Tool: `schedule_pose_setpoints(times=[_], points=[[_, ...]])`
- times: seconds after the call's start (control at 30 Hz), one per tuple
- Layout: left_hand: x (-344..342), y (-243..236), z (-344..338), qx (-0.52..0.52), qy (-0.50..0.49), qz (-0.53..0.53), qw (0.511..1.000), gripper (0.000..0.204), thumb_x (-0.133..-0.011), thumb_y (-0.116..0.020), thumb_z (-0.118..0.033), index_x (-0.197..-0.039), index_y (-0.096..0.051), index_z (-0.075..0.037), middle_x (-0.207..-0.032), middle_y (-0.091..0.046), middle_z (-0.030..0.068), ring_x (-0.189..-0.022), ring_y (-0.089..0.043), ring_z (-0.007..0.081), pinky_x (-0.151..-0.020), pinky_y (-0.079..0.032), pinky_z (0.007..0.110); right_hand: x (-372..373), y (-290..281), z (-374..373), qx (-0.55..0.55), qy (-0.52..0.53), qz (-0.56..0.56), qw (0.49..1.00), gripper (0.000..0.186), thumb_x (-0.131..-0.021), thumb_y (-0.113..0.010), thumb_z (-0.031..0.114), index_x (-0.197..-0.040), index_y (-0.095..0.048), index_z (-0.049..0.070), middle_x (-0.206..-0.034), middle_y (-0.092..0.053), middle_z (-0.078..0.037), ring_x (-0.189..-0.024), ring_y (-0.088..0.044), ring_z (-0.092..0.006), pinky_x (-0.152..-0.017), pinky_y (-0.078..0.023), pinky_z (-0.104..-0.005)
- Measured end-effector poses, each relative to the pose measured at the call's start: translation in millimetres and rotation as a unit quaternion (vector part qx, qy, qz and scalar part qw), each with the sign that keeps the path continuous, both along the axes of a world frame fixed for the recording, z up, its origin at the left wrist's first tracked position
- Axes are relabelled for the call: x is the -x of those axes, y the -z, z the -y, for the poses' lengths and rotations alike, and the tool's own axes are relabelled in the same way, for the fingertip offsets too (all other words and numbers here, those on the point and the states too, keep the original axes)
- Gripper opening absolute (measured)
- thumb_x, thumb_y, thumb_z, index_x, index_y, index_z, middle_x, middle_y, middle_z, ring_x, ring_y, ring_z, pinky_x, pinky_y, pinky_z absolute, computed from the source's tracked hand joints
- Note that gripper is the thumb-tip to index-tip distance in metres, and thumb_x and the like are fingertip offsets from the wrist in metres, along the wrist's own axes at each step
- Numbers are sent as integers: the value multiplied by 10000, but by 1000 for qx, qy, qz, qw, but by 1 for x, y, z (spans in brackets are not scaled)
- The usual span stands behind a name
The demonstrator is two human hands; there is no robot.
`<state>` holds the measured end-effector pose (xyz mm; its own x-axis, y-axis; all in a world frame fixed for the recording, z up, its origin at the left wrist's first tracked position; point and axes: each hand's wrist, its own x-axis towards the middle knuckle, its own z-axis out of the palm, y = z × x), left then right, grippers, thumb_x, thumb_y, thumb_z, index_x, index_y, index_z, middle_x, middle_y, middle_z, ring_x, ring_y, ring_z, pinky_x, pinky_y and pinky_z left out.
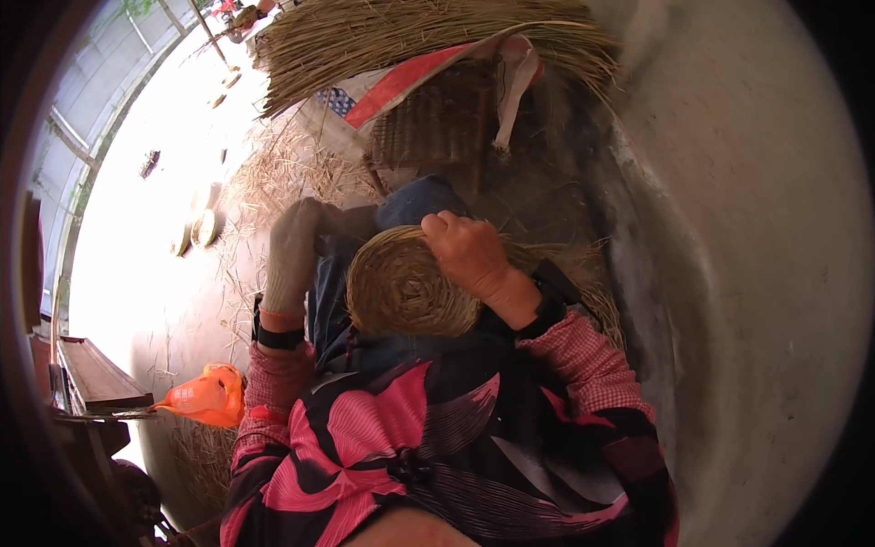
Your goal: The recorder is weaving a small straw basket using a needle-like tool and dried straw.
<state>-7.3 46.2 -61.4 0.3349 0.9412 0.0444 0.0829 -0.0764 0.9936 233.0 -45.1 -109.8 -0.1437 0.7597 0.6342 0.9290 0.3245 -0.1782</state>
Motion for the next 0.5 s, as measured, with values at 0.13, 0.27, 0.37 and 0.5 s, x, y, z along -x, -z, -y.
schedule_pose_setpoints(times=[0.13, 0.27, 0.37, 0.5], points=[[32, 40, -64, -106, -68, -163, 979, 272, -991, -555, -289, -1035, -637, -33, -875, -684, 90, -701, -649, 147, -599, -492, 299, 1, 0, -4, 11, -20, -11, 1000, 169, -862, -633, 205, -856, -500, 100, -715, -544, -69, -619, -626, -279, -512, -499, -394], [55, 66, -101, -287, -201, -259, 900, 252, -972, -564, -277, -1133, -595, -84, -929, -699, 207, -773, -698, 362, -670, -533, 429, -2, 1, -5, 13, -15, -3, 1000, 145, -863, -615, 172, -853, -493, 94, -718, -546, -82, -626, -629, -294, -514, -502, -401], [52, 61, -98, -250, -205, -328, 888, 279, -958, -581, -290, -1170, -560, -109, -926, -681, 248, -870, -661, 452, -718, -525, 496, -5, 1, -4, 32, -4, 6, 999, 139, -866, -610, 162, -858, -492, 90, -722, -551, -85, -631, -629, -304, -519, -504, -407], [26, 28, -46, -329, -32, -322, 887, 252, -940, -571, -235, -1159, -557, -113, -905, -679, 204, -823, -663, 421, -683, -521, 469, -6, 3, -7, 93, 15, 21, 995, 124, -894, -591, 169, -878, -503, 83, -753, -594, -92, -657, -643, -316, -546, -515, -428]])
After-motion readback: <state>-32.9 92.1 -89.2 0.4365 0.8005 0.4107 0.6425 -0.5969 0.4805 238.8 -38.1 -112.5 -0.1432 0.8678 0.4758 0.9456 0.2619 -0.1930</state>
